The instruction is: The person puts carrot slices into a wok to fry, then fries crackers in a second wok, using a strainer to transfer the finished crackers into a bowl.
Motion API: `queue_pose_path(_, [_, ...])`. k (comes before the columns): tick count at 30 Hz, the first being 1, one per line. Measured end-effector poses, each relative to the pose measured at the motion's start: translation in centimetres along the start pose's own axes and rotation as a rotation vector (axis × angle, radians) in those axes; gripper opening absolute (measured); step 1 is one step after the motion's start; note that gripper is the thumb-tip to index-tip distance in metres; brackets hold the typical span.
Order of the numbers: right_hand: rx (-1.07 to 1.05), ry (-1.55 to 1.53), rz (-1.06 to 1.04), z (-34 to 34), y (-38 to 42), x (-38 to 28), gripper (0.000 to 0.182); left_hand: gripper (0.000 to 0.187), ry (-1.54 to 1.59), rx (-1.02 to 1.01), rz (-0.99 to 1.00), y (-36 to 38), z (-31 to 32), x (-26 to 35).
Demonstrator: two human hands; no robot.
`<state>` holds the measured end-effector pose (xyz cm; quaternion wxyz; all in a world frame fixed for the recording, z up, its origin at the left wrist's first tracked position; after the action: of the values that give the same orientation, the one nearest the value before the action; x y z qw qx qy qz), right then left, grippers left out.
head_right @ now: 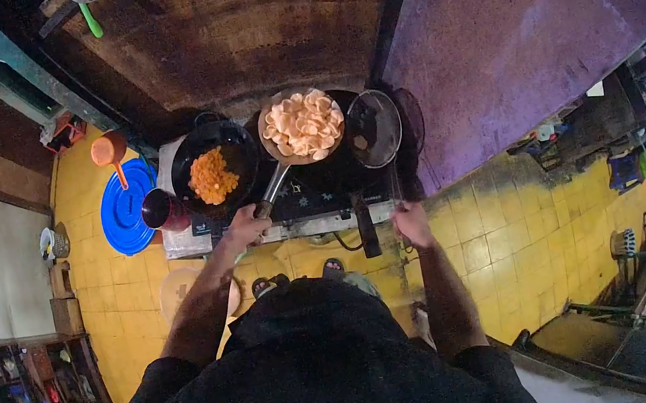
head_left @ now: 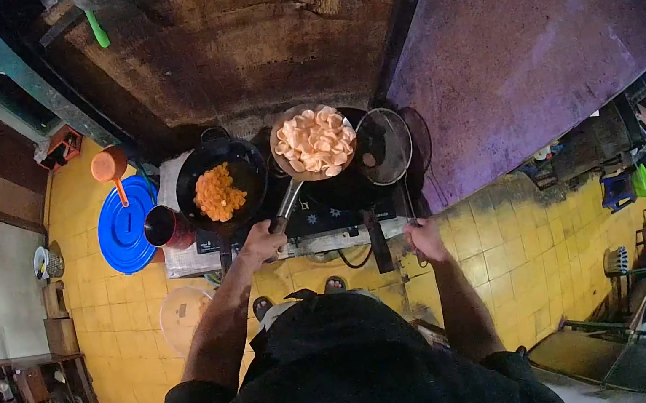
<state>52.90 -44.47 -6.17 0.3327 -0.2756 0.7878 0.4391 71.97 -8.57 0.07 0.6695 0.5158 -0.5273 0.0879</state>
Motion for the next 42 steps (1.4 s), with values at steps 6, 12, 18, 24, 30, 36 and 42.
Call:
queue_pose_path(6, [-0.14, -0.468, 0.098, 0.7, 2.6, -1.4, 0.019, 0.023, 0.031, -0.015, -0.027, 0.5, 0.0, 0.0])
queue_pose_path(12, [-0.065, -0.333, -0.071, -0.3, 6.2, -6.0, 0.02, 0.029, 0.266, -0.086, -0.105, -1.2, -0.2, -3.4])
queue_pose_path(18, [0.399, 0.754, -0.558, 0.8, 9.4, -13.1, 0.018, 0.026, -0.092, 0.044, -0.053, -0.7, -0.1, -1.4])
queue_pose_path(24, [0.359, 0.698, -0.44, 0.8, 7.8, -12.0, 0.019, 0.025, 0.107, -0.033, 0.023, -0.9, 0.2, -1.9])
queue_pose_path(30, [0.531, 0.691, -0.378, -1.1, 6.8, -10.7, 0.024, 0.024, 0.018, -0.013, -0.144, -0.5, 0.6, -1.8])
queue_pose_path(36, [0.455, 0.703, -0.299, -0.6, 6.7, -8.5, 0.024, 0.024, -0.111, -0.054, -0.147, -0.3, -0.3, -0.3])
queue_pose_path(42, [0.477, 0.674, -0.384, 0.0, 5.2, -5.5, 0.015, 0.027, -0.065, -0.085, -0.101, -1.7, -0.4, -1.0])
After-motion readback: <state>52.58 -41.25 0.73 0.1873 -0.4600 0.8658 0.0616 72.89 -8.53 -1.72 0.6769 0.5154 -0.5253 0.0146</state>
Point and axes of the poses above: each hand's wrist, its own y-axis away from the middle knuckle, its own z-axis out of the palm, x = y × z, the point moved 5 cm from there along -y, towards the middle knuckle, and after that the axes turned 7 degrees about y, right-handed, at the moved point
